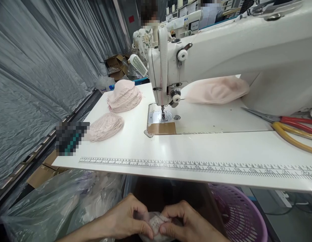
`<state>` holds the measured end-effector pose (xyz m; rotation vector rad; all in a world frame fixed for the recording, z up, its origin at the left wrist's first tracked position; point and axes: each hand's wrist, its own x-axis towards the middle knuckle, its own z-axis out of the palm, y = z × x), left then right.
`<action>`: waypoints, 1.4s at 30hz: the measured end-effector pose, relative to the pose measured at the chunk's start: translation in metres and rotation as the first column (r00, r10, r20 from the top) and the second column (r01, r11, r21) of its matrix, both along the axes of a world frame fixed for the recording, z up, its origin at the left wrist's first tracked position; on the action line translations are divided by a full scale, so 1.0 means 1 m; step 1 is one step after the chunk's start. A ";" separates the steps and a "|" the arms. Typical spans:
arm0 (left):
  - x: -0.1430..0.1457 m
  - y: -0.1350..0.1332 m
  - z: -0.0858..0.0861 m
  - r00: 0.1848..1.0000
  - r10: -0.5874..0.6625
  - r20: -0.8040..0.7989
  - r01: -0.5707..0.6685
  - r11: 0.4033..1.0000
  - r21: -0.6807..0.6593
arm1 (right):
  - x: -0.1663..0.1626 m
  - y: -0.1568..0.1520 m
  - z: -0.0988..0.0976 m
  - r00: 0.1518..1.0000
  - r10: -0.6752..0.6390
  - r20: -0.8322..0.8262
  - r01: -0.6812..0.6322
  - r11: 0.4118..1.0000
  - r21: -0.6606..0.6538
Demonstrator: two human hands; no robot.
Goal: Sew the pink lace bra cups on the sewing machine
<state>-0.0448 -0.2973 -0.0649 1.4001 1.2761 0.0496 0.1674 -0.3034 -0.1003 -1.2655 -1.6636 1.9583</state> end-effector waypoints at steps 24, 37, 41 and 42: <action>-0.014 0.001 -0.002 0.972 -0.014 0.233 0.064 0.976 -0.206 | -0.001 0.008 -0.002 0.988 0.068 -0.140 -0.083 0.991 -0.104; -0.017 0.003 -0.003 0.962 -0.019 0.271 0.070 0.981 -0.180 | -0.006 0.008 -0.008 0.985 0.057 -0.166 -0.085 0.982 -0.166; -0.022 0.002 -0.003 0.962 -0.007 0.274 0.063 0.978 -0.197 | 0.002 0.007 -0.011 0.985 0.066 -0.159 -0.093 0.982 -0.168; -0.023 0.002 -0.003 0.963 -0.020 0.270 0.074 0.978 -0.193 | 0.004 0.006 -0.011 0.985 0.068 -0.158 -0.094 0.982 -0.167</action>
